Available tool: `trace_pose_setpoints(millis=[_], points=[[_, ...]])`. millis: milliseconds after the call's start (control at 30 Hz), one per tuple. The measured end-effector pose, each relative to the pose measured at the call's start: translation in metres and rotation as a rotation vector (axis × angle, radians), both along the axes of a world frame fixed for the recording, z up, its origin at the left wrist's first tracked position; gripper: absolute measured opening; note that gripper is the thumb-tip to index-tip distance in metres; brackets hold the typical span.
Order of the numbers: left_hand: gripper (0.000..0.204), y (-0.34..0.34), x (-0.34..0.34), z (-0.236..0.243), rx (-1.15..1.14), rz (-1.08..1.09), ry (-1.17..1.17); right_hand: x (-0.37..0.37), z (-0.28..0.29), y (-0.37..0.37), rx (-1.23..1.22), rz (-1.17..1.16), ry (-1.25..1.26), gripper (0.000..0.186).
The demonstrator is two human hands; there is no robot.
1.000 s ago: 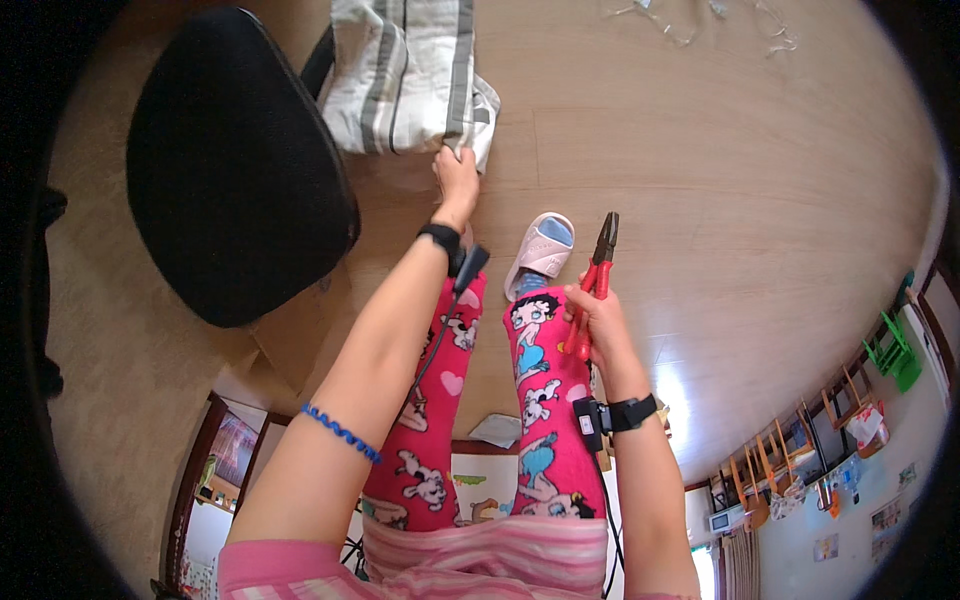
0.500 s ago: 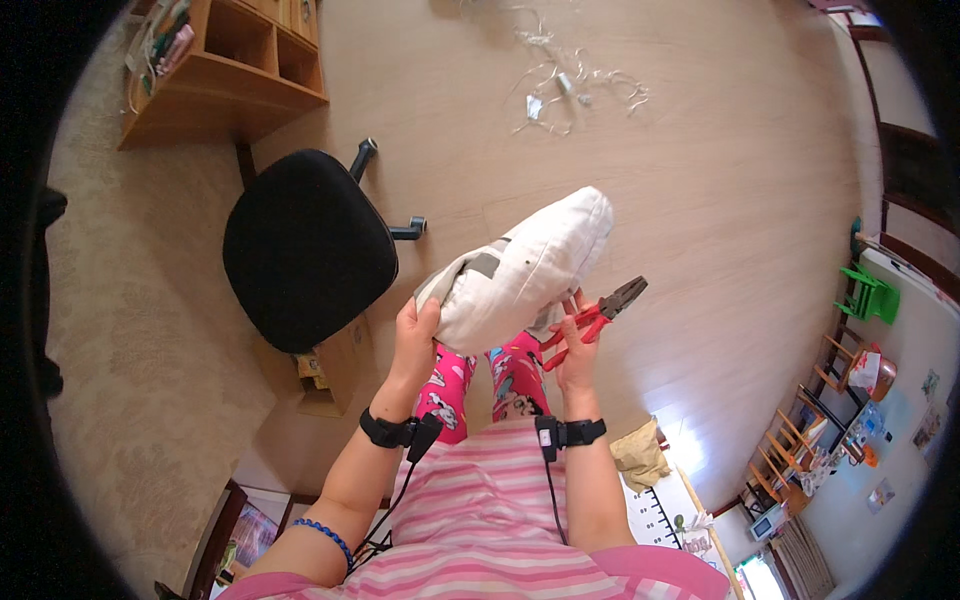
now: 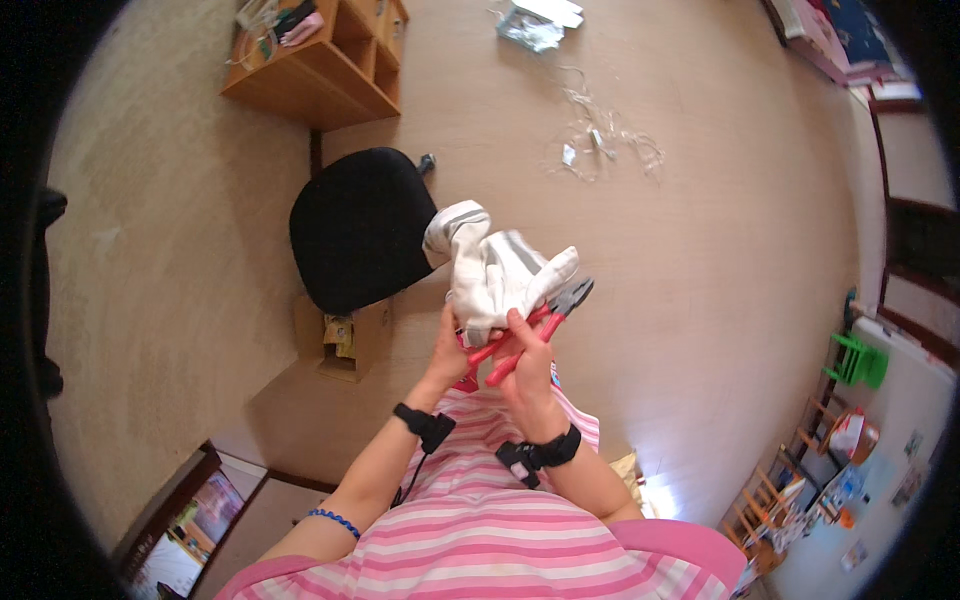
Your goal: The person untangles a string of small lights, retrieves red-handled pliers from a cabinet, and sits on a chair to cut and strip sections of the wire. The person continues to manipulate the wire ends with the pliers.
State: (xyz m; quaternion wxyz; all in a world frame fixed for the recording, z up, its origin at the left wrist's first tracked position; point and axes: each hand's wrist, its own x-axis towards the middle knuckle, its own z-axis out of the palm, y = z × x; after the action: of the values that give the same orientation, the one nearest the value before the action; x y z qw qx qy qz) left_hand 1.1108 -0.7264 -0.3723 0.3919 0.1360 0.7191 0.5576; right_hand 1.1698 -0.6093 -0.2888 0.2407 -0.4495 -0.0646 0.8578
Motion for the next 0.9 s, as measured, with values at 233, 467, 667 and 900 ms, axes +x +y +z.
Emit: trace_pose_setpoints(millis=[233, 467, 667, 900], points=[[0.088, 0.001, 0.005, 0.01, 0.027, 0.177, 0.474, -0.035, 0.083, -0.029, -0.006, 0.144, 0.029, 0.032], [0.066, 0.039, 0.015, 0.057, 0.393, 0.631, -0.274, -0.077, 0.135, -0.031, -0.076, 0.195, 0.069, 0.031], [0.024, -0.036, -0.081, 0.013, -0.346, 0.423, 0.315, -0.108, 0.152, 0.006, 0.454, 0.235, 0.011, 0.021], [0.025, -0.128, -0.336, 0.097, -0.455, 0.19, 1.267, -0.268, 0.083, 0.104, 0.781, 0.208, -0.023, 0.024]])
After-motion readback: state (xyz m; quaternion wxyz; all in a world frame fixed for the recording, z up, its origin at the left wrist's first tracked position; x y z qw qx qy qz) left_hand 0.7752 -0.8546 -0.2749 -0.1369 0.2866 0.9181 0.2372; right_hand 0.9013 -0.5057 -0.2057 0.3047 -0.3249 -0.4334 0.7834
